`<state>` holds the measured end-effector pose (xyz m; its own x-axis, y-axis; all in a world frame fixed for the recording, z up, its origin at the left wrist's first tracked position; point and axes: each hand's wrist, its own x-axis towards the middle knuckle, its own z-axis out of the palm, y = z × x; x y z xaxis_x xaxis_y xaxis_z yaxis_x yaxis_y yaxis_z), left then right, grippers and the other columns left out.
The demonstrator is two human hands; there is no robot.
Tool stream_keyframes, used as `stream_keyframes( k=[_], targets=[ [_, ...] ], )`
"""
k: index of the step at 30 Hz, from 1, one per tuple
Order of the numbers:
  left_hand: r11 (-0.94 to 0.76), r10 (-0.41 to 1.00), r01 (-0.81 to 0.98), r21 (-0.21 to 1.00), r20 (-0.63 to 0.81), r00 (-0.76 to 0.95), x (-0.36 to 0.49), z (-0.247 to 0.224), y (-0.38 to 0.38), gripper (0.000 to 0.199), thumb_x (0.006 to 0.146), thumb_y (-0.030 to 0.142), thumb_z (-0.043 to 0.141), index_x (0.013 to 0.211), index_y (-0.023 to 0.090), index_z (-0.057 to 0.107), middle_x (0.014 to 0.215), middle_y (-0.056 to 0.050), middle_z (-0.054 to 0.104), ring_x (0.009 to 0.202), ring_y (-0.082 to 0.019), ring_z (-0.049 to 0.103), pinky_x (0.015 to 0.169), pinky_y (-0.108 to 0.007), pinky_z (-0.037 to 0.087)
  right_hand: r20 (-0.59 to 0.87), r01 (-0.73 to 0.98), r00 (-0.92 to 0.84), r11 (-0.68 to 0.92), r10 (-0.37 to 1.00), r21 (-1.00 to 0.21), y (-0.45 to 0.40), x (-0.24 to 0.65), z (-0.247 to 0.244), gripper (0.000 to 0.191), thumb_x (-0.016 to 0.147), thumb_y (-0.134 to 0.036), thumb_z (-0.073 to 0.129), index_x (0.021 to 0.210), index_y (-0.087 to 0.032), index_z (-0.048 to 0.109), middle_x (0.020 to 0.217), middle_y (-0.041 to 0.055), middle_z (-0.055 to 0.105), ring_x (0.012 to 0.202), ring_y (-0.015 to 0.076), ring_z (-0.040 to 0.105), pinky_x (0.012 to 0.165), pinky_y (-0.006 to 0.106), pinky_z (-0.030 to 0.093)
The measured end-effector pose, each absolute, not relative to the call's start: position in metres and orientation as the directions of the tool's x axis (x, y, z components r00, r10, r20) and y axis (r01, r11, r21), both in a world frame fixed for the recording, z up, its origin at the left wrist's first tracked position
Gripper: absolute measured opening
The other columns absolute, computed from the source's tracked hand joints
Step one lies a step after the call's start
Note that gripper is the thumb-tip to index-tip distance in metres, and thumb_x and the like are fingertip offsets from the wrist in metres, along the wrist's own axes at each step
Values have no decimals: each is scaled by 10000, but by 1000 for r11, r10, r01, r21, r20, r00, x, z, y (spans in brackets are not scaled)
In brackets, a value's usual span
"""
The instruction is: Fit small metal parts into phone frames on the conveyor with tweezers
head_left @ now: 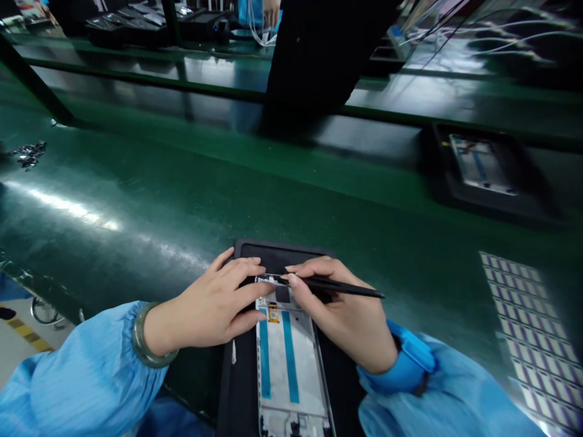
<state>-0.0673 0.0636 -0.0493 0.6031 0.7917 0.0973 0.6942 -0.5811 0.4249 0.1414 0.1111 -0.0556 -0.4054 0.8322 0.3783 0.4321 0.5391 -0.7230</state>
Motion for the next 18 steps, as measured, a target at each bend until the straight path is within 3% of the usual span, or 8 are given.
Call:
stream_keyframes(
  k=[12,18],
  targets=[
    [-583,785,682,443,91,613,-68,-48,63,275,933,276,464,1198,208,491,1269,-102,452,1301,-241,308,1093,-542,198,416,443,-407,574,813,-689,112,141,-55,69,818,-185,605,857,-221,560,802,9,651,741,150,642,652,270,510],
    [-560,798,670,488,99,594,-68,-48,63,244,913,275,492,1125,155,473,1265,-113,473,1294,-236,323,1101,-519,212,416,471,-427,590,803,-656,110,141,-53,86,819,-211,600,898,-227,570,802,15,670,718,167,653,642,292,521]
  ],
)
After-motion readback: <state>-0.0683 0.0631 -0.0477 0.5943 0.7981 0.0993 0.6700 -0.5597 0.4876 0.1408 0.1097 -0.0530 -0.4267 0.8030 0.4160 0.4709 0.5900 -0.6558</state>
